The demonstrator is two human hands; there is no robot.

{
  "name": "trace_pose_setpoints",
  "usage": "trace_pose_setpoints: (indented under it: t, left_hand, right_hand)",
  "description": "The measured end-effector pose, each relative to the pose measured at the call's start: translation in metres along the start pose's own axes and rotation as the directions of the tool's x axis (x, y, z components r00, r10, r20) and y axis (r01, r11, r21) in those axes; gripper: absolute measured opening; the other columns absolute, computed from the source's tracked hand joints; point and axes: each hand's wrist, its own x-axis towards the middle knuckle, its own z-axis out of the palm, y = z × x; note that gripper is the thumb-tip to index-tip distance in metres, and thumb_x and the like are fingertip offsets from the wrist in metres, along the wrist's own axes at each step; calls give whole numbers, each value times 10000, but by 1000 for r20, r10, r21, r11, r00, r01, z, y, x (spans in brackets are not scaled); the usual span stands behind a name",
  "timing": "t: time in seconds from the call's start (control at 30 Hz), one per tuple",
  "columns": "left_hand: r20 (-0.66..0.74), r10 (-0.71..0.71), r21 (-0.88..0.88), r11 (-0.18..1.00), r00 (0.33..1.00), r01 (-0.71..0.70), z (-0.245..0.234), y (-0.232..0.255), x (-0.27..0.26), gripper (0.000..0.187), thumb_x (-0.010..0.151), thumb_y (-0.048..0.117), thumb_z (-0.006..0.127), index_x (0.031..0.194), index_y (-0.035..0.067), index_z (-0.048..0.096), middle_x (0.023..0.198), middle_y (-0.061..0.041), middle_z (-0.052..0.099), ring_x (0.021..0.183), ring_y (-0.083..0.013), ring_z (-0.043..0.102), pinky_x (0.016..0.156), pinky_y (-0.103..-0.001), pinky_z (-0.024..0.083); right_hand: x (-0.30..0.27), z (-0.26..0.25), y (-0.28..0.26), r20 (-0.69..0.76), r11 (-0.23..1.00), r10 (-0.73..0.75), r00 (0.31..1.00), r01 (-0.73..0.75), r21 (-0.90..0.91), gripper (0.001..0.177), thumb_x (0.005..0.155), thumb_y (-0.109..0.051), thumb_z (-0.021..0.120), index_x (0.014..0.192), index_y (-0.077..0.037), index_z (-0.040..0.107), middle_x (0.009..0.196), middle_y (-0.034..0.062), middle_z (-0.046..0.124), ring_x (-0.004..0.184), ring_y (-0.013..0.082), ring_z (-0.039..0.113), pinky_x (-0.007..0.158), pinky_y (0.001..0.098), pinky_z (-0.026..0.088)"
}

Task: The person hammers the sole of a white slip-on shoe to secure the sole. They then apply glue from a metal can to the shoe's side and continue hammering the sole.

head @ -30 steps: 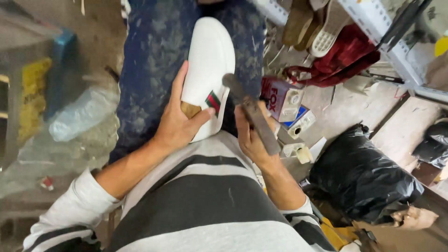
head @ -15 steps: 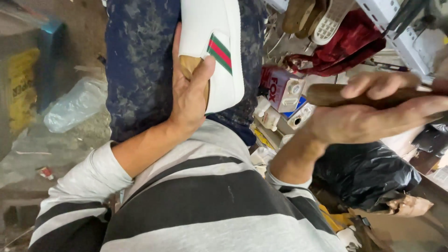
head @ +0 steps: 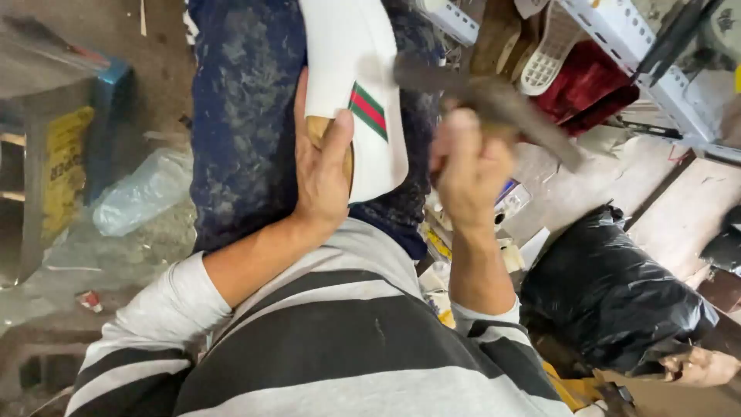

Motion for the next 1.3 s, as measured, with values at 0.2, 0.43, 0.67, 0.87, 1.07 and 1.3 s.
trace_pose_setpoints:
  t: [0.2, 0.43, 0.67, 0.87, 1.07, 1.3]
  left_hand:
    - [-20, -40, -240, 970, 999, 35, 13, 7, 7, 892, 944, 296, 701, 1645, 124, 176, 1560, -175, 476, 1364, -266, 552, 1180, -393, 457]
    - [-23, -47, -167, 985, 999, 42, 9, 3, -2, 821, 992, 355, 630, 1631, 97, 184, 1606, -197, 426, 1435, -290, 506, 1207, -414, 446]
    - [-34, -76, -96, 993, 997, 72, 11, 5, 2, 923, 938, 443, 679, 1636, 120, 168, 1562, -182, 482, 1390, -272, 545, 1175, -397, 475]
    - [0, -111, -38, 993, 994, 110, -4, 25, 3, 893, 885, 303, 762, 1610, 171, 257, 1509, -161, 576, 1293, -254, 638, 1106, -393, 540]
    - [147, 314, 278, 897, 938, -344, 14, 94, -47, 1014, 938, 50, 722, 1679, 201, 46, 1794, -56, 134, 1582, -180, 349, 1285, -356, 384]
    - [191, 398, 422, 792, 897, -441, 32, 131, -106, 989, 974, 88, 688, 1658, 190, -20, 1801, -93, 20, 1627, -214, 252, 1294, -375, 350]
  right_hand:
    - [-20, 4, 56, -88, 814, -398, 913, 308, -493, 314, 995, 33, 333, 1010, -108, 612, 942, -36, 608, 767, 125, 556, 703, 237, 384]
    - [-13, 7, -8, -313, 985, -168, 935, 175, -7, 265, 1101, -285, 451, 880, -140, 477, 650, -16, 415, 515, 120, 424, 472, 293, 394]
    - [0, -8, -9, -501, 940, -183, 846, 300, 163, 181, 1122, -260, 443, 1013, -147, 535, 660, 13, 430, 459, 141, 451, 412, 267, 439]
    - [-30, -12, 2, -53, 933, 290, 956, -270, 236, 332, 1035, -239, 468, 713, -159, 473, 580, -27, 460, 442, 112, 472, 433, 248, 385]
    - [-94, -19, 66, 361, 614, 592, 720, -694, 376, 263, 1016, -297, 582, 947, -47, 538, 557, 60, 459, 400, 149, 436, 439, 254, 333]
    - [-108, 2, 55, 373, 813, 556, 743, -580, -54, 488, 1045, -319, 533, 613, -92, 534, 481, 71, 591, 515, 160, 551, 730, 326, 478]
